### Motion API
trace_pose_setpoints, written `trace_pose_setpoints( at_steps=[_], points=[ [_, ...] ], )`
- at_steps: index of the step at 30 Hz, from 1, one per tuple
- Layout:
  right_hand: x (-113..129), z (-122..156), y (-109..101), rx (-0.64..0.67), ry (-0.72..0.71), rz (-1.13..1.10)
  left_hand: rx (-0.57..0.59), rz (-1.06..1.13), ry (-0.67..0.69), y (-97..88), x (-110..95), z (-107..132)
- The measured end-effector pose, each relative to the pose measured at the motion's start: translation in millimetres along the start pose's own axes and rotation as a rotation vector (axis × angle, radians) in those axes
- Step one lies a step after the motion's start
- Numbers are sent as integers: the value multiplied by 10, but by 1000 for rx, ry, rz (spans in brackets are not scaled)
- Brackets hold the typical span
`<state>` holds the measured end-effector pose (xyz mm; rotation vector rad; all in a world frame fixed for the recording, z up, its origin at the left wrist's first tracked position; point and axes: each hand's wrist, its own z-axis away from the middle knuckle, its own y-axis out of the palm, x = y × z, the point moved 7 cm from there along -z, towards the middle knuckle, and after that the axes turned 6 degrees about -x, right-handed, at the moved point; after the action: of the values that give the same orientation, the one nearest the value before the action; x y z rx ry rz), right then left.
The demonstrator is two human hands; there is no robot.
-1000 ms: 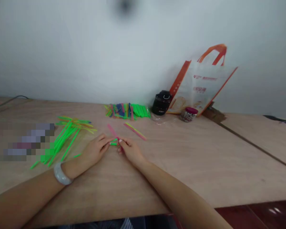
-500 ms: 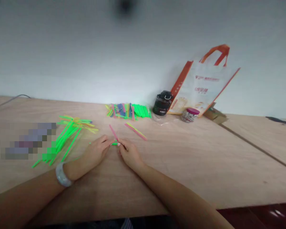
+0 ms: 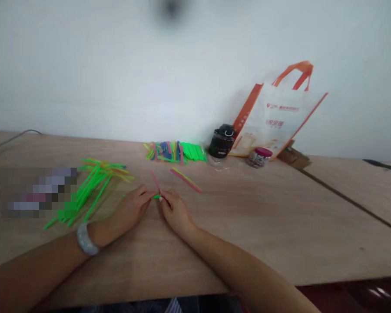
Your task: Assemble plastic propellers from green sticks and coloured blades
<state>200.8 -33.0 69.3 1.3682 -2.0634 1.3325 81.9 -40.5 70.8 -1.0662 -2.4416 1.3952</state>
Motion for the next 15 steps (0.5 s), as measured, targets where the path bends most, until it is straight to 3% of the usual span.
trace_pose_setpoints(
  at_steps=[10, 13, 15],
  points=[
    [-28, -86, -50, -54, 7, -73, -9, -86, 83, -66, -119, -11],
    [-93, -84, -82, -80, 73, -72, -46, -140, 112, -244, -139, -28],
    [-130, -80, -105, -84, 122, -61, -134, -159, 108, -475, -66, -72]
  ],
)
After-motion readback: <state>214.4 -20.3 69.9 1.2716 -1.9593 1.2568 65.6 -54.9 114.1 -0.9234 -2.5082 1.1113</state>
